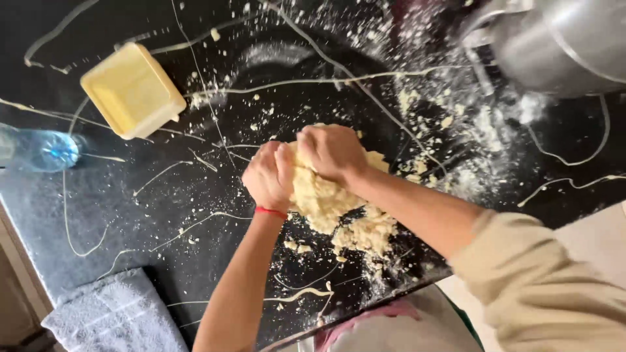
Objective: Kneading dough on a floured countertop.
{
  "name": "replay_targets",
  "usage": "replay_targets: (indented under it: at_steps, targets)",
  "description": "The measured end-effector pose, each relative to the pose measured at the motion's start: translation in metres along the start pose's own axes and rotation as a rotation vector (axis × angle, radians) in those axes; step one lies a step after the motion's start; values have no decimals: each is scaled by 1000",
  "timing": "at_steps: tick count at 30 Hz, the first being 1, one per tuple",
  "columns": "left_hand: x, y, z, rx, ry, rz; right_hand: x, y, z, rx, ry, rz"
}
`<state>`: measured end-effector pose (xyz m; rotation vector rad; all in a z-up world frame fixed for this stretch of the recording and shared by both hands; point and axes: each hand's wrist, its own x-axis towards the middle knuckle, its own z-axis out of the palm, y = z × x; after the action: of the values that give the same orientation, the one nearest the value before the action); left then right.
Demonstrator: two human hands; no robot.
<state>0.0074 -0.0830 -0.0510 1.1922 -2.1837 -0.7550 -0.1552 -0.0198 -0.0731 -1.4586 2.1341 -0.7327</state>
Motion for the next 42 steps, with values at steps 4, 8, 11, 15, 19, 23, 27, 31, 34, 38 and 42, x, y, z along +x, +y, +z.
replay_targets:
  at_steps: [4,8,11,15,19,23,27,31,34,38,42]
  targets:
    - [-49,13,-19,76,-60,31,-57,-14,4,21,143,-116]
    - [-109,28,-41,86,45,368,-115,-15,4,-59,543,-577]
    - [-154,26,-57,94,43,448,-164,-25,-3,-128,589,-716]
    - [-186,28,-84,210,-68,393,-212,-34,-14,-268,376,-646]
    - [-132,34,-102,-76,3,211,-181,-26,-53,51,149,-566]
    - [-109,42,-73,-484,-290,118,-151,-3,-58,123,90,-318]
    - [-149,17,-27,-656,-41,49,-144,-3,-8,406,289,-228]
    - [-137,24,-22,-487,-2,-169,-125,54,49,413,316,-171]
    - [-98,63,-30,-745,-86,-421,-108,60,24,152,91,38]
    - [-62,121,-14,-454,-232,-166,-123,26,-90,673,454,-169]
    - [7,144,75,-312,-411,469,-138,91,-147,3,765,-106]
